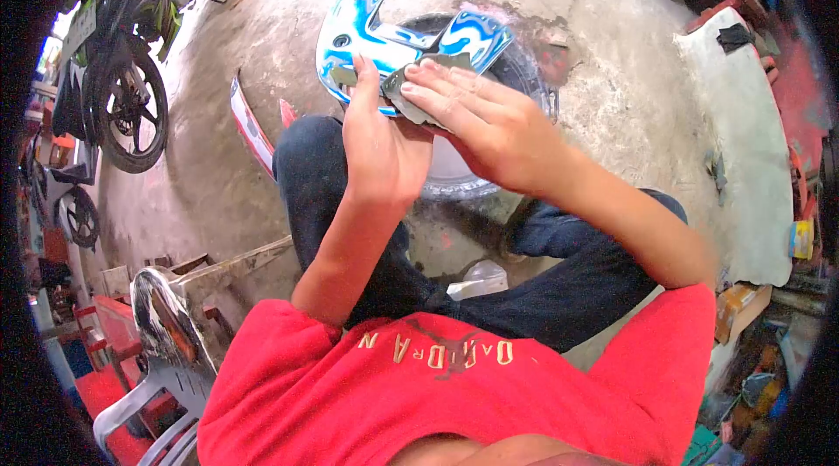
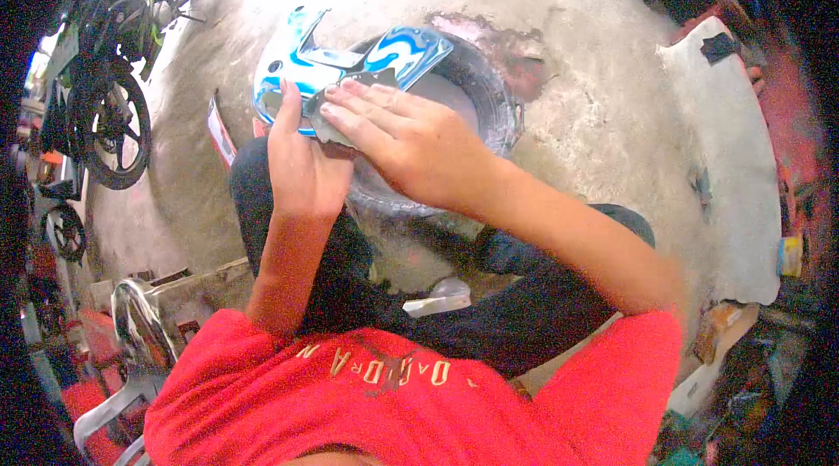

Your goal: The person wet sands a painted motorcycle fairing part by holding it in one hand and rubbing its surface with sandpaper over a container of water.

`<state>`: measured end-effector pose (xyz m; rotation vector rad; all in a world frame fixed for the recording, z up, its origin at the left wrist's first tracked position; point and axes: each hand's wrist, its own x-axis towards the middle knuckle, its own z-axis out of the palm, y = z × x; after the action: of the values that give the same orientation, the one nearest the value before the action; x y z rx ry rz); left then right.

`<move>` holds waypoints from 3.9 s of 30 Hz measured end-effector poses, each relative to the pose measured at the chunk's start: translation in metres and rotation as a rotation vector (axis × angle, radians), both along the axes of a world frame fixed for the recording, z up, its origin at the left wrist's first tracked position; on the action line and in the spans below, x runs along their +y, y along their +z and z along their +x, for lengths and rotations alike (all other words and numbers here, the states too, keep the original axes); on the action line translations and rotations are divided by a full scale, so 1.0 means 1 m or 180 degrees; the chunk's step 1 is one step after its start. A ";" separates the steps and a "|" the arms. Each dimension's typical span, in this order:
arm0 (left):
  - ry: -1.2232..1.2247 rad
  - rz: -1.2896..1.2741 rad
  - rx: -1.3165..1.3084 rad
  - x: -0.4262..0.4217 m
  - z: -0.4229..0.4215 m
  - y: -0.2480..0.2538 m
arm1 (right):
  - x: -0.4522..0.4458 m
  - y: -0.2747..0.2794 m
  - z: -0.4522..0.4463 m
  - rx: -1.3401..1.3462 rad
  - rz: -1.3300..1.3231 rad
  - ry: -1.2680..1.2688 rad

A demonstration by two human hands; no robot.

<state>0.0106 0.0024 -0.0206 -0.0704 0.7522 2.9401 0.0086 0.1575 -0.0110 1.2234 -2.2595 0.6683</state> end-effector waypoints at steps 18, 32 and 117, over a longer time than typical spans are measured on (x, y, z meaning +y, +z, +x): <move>-0.0049 -0.0147 -0.0049 -0.006 0.002 0.014 | 0.026 -0.004 -0.027 -0.0033 0.0043 -0.0016; -0.0084 -0.0239 -0.0145 -0.007 -0.001 0.013 | 0.011 -0.006 -0.018 0.0081 -0.0267 -0.0007; -0.0276 -0.0122 -0.0249 -0.016 -0.002 0.006 | 0.027 -0.014 -0.030 -0.0336 -0.0214 0.0685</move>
<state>0.0085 -0.0136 -0.0145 -0.1511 0.7801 2.8235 -0.0211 0.1844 -0.0251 1.4418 -2.1879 0.9006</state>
